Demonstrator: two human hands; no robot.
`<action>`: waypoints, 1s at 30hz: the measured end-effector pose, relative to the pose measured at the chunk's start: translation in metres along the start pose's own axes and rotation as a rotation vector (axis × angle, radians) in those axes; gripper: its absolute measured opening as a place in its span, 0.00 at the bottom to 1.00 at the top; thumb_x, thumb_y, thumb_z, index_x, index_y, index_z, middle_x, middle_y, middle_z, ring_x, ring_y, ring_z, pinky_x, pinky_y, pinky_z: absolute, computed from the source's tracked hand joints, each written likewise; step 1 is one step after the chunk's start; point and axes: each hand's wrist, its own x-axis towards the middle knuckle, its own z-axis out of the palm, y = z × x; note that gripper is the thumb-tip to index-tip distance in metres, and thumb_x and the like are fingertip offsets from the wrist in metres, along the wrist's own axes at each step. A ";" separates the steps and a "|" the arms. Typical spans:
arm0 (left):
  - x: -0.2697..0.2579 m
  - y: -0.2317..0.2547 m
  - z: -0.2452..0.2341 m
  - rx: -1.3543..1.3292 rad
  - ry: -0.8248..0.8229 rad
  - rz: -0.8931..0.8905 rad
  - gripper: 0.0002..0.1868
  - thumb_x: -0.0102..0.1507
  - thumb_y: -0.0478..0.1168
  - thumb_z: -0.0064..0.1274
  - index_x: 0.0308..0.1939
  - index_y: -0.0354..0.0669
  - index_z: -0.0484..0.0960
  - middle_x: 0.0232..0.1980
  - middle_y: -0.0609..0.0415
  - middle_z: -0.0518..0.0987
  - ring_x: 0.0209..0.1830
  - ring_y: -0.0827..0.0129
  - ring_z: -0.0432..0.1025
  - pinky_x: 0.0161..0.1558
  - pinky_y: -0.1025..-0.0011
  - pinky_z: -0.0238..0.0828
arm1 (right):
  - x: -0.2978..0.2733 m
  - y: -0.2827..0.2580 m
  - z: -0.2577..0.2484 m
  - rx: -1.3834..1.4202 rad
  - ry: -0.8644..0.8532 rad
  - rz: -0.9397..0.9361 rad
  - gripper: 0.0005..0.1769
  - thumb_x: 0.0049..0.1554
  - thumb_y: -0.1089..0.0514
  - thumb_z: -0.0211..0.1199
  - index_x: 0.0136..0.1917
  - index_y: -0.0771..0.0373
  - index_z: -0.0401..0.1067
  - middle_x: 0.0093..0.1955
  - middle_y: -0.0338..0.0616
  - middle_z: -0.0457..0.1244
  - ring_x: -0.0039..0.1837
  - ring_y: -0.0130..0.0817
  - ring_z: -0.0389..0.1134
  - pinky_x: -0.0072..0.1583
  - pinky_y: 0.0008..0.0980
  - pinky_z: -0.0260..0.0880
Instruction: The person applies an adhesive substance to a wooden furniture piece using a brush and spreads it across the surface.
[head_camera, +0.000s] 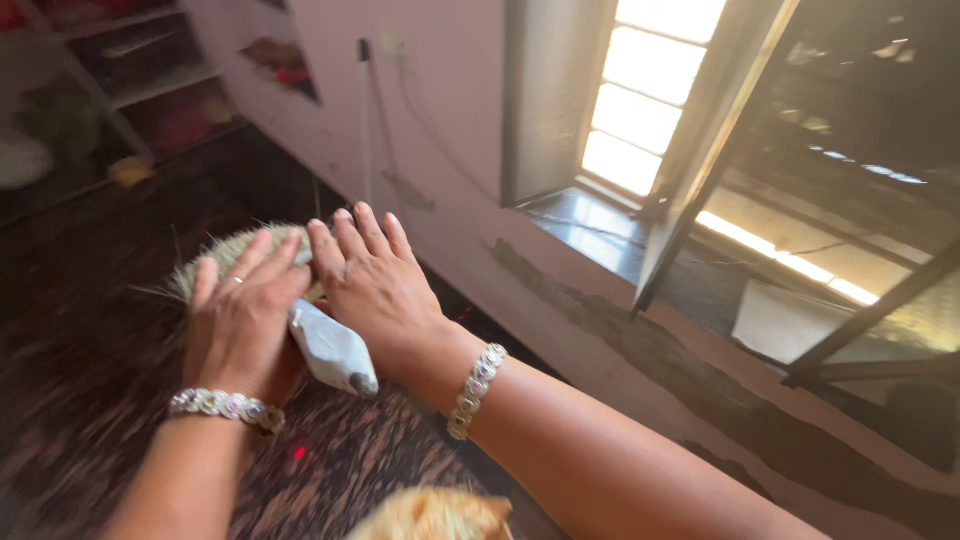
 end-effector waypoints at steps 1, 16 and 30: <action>0.007 0.002 0.009 -0.026 0.004 0.031 0.17 0.58 0.41 0.54 0.51 0.50 0.83 0.73 0.52 0.72 0.76 0.55 0.60 0.72 0.41 0.45 | -0.003 0.009 -0.001 -0.025 -0.034 0.036 0.45 0.56 0.41 0.57 0.77 0.71 0.51 0.78 0.64 0.50 0.82 0.59 0.42 0.77 0.55 0.38; -0.026 -0.070 0.038 -0.106 -0.074 -0.190 0.24 0.58 0.42 0.60 0.58 0.43 0.82 0.66 0.52 0.77 0.76 0.51 0.59 0.73 0.42 0.43 | 0.039 -0.035 0.057 -0.077 -0.286 -0.116 0.47 0.57 0.41 0.53 0.78 0.72 0.45 0.80 0.65 0.44 0.83 0.60 0.34 0.78 0.54 0.31; -0.036 -0.111 0.020 0.036 -0.067 -0.415 0.32 0.50 0.43 0.66 0.59 0.47 0.81 0.69 0.56 0.75 0.75 0.53 0.59 0.72 0.41 0.45 | 0.096 -0.060 0.109 0.073 -0.279 -0.261 0.41 0.61 0.48 0.49 0.80 0.68 0.43 0.81 0.59 0.44 0.84 0.54 0.36 0.79 0.53 0.33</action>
